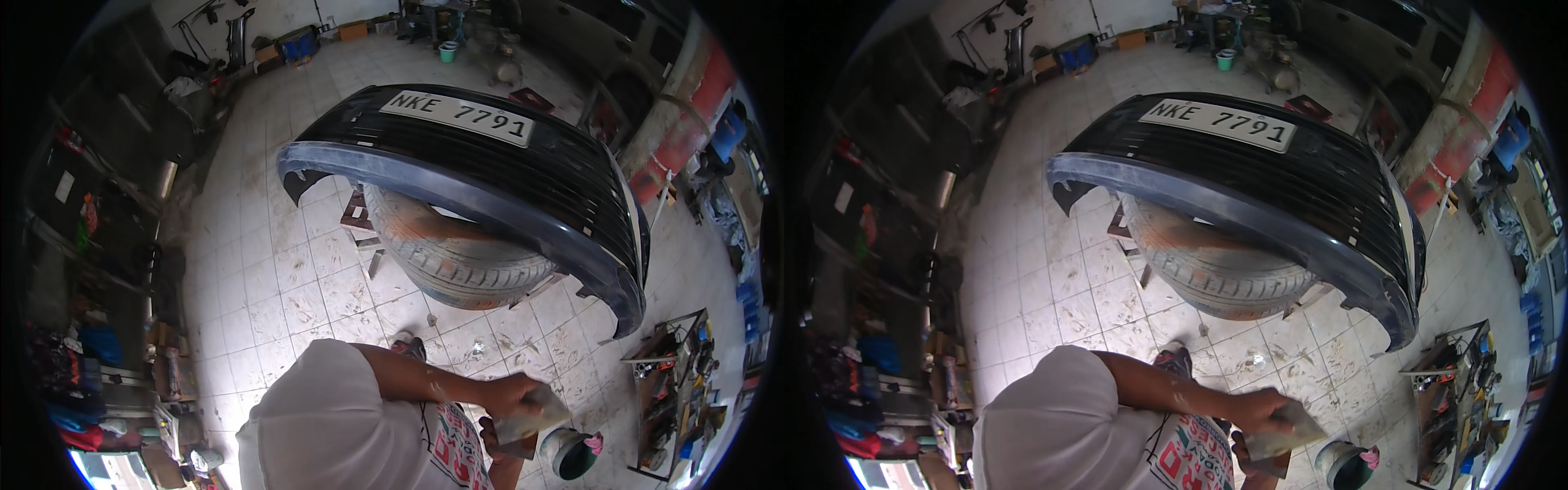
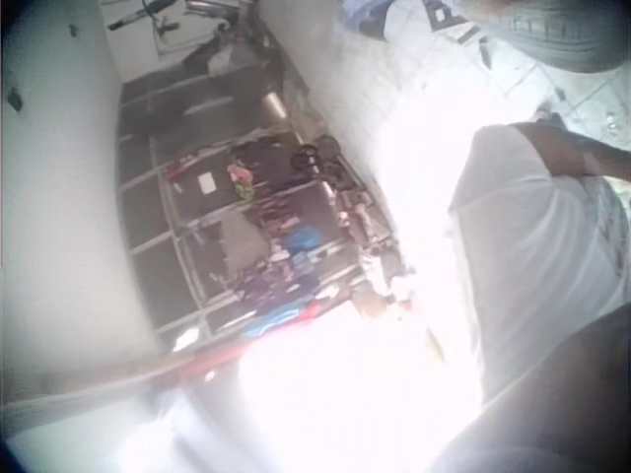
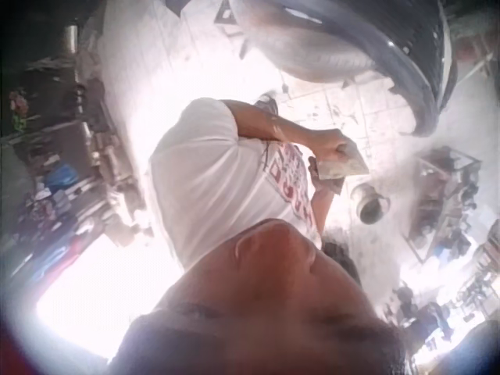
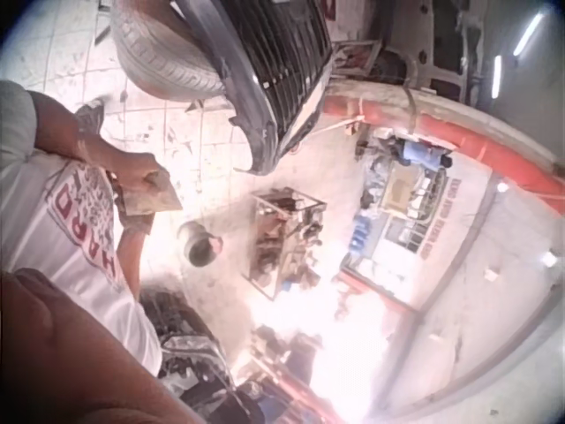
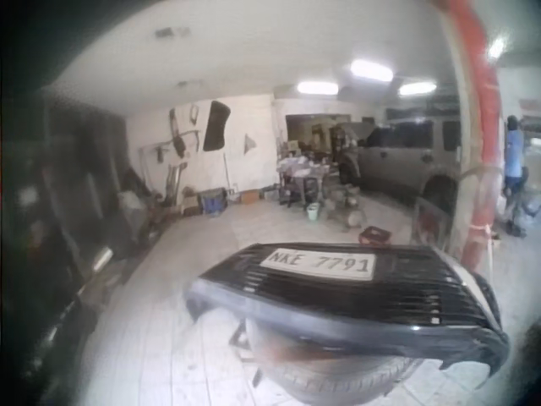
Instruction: The person applies a beige body filler to a detached black car bumper using a metal spreader. They smooth the filler across the surface, then move to a workbench to scoop more filler from a container and continue applying it to the bumper.
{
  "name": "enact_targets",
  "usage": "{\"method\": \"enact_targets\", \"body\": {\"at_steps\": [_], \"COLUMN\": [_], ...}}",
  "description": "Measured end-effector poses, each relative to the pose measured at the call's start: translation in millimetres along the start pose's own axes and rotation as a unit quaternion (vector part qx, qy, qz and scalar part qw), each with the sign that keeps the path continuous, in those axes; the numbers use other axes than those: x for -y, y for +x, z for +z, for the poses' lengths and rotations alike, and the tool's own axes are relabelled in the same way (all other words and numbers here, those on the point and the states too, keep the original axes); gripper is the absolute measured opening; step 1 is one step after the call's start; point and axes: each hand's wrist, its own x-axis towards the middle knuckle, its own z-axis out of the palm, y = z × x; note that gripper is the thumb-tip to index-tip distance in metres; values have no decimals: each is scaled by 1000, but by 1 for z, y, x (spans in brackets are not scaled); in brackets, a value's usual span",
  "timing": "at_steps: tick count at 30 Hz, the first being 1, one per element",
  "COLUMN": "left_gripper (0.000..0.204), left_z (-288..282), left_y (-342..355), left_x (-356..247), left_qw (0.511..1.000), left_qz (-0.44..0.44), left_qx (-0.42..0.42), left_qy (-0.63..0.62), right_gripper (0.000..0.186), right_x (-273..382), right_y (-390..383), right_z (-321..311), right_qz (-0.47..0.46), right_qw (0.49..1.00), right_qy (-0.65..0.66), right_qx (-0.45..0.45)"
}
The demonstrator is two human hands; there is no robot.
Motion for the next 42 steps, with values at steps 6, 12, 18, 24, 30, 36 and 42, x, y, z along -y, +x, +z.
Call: {"method": "enact_targets", "body": {"at_steps": [6,12,18,24,30,36,42], "left_gripper": [35,34,32,34,23,20,56], "left_z": [-100,-298,-413,-506,-639,-716,-733], "left_y": [-44,-136,-217,-292,-392,-434,-426], "left_x": [0,-4,-20,-90,-124,16,125], "left_qw": [995,979,978,968,943,935,935], "left_qz": [67,32,-53,-16,19,-30,-170], "left_qx": [-60,-197,-57,-178,-274,-329,-189], "left_qy": [-37,39,191,178,189,130,-249], "right_gripper": [48,50,45,53,57,78,103], "right_x": [-24,-117,-268,-387,-456,-520,-568], "right_y": [76,152,272,371,433,405,427], "right_z": [-45,27,138,174,142,139,172], "right_qz": [-256,-377,-350,-315,-346,-327,-303], "right_qw": [892,829,343,306,762,935,938], "right_qy": [-251,-338,-867,-898,-546,-104,-41], "right_qx": [-276,-239,-92,23,-25,90,164]}}
